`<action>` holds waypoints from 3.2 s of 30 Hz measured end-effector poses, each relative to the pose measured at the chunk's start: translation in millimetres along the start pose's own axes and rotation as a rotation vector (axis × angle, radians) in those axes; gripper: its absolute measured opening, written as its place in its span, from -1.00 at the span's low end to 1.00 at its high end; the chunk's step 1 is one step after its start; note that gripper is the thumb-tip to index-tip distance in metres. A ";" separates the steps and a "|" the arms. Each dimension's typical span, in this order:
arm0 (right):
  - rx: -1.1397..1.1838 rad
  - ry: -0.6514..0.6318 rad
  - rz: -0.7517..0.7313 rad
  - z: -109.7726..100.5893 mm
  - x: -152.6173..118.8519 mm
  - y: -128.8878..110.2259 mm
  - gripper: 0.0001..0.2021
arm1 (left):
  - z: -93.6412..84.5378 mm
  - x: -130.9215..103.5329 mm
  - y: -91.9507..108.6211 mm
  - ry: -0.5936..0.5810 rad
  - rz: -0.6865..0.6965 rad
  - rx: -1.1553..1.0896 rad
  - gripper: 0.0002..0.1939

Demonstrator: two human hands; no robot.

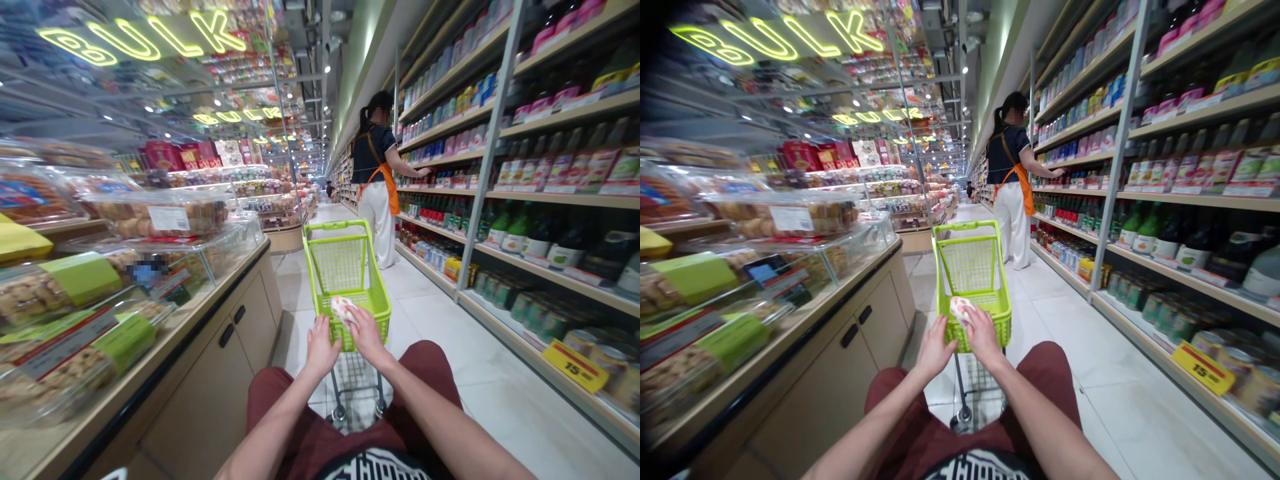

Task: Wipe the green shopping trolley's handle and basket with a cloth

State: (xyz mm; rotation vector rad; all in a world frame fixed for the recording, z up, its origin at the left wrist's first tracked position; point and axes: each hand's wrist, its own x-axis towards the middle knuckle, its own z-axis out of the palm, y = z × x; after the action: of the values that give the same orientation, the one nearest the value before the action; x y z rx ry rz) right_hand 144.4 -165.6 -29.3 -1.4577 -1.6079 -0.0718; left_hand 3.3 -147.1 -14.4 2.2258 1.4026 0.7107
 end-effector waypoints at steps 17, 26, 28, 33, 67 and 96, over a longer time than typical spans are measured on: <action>0.009 -0.058 -0.102 -10.3 -19.8 -43.1 -0.49 | 1.3 13.7 28.8 0.068 -0.363 -1.448 -0.69; -0.228 -0.080 -0.242 0.3 -34.9 -25.0 -0.32 | -3.8 2.7 27.7 -0.259 -0.382 -1.385 -0.73; -0.186 -0.087 -0.306 -1.5 -38.4 -20.2 -0.30 | -1.6 2.9 28.7 -0.241 -0.337 -1.335 -0.72; -0.054 -0.118 -0.364 -0.7 -39.8 -16.6 -0.31 | -1.8 2.4 29.9 -0.254 -0.297 -1.278 -0.74; -0.483 -0.086 0.014 -8.4 -12.2 51.4 -0.50 | 9.6 2.7 -38.8 -0.098 0.032 0.507 -0.20; -0.405 -0.333 -0.151 30.7 3.1 -2.2 -0.53 | -14.8 8.5 -48.1 -0.139 -0.059 0.499 -0.24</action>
State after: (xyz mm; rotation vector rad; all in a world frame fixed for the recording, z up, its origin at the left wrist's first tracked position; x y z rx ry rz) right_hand 125.3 -145.7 -43.5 -1.7171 -2.0625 -0.2668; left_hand -36.4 -118.6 -29.4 2.5237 1.7069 0.1865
